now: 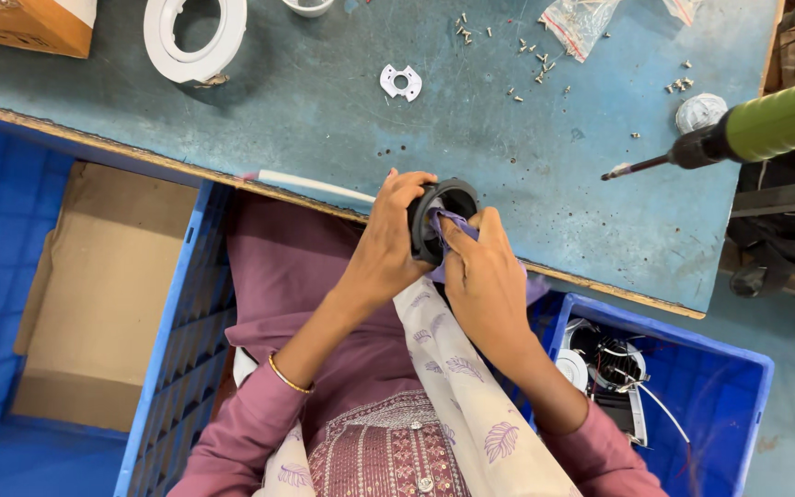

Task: The person uses a green electric screwdriver to drive screws and fasten a black heat sink to a round lamp housing, then places an LED module into the housing and seats it by hand. They pick up small screws from the table, wipe the housing and LED with a purple cloth, and press a white reflector onto the assembled fixture.

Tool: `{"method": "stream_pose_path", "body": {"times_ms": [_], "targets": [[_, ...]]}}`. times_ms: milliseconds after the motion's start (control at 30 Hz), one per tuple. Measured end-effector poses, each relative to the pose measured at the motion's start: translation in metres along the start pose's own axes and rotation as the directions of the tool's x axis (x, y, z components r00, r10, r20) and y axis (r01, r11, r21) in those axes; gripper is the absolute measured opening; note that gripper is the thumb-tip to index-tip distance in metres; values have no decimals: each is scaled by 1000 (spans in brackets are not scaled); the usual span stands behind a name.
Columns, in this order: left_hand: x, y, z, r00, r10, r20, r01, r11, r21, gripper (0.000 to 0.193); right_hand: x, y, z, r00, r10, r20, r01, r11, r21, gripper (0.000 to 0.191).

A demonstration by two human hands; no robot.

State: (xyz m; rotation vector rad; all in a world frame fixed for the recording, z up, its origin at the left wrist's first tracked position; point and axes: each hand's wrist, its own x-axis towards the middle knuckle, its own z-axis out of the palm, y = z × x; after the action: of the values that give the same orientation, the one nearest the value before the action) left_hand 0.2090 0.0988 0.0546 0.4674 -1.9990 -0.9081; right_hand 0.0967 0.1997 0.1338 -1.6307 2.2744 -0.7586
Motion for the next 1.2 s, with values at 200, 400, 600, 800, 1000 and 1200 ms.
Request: {"method": "stream_pose_path", "body": {"times_ms": [200,400,600,800,1000,1200], "targets": [[34,-17,-60,873,-121,472,204,970,-130,114,2,-1,-2,994,-112,18,112,994,10,38],[84,-32,-54,699,312,644,-135,941,-310,89,2,12,-3,981,-188,48,191,980,-62,40],[54,-17,-37,883,69,465,13,985,-171,80,2,17,-5,976,-210,-54,203,972,-117,40],[30,-15,-15,973,144,179,-126,986,-112,79,1,12,3,984,-146,-99,135,985,-104,37],[12,-27,1,993,103,53,-100,993,-59,75,3,5,15,995,-12,-103,8,999,-40,37],[-3,-18,17,987,-2,-163,12,998,60,80,10,-1,14,995,-27,-93,28,1000,8,38]]}}
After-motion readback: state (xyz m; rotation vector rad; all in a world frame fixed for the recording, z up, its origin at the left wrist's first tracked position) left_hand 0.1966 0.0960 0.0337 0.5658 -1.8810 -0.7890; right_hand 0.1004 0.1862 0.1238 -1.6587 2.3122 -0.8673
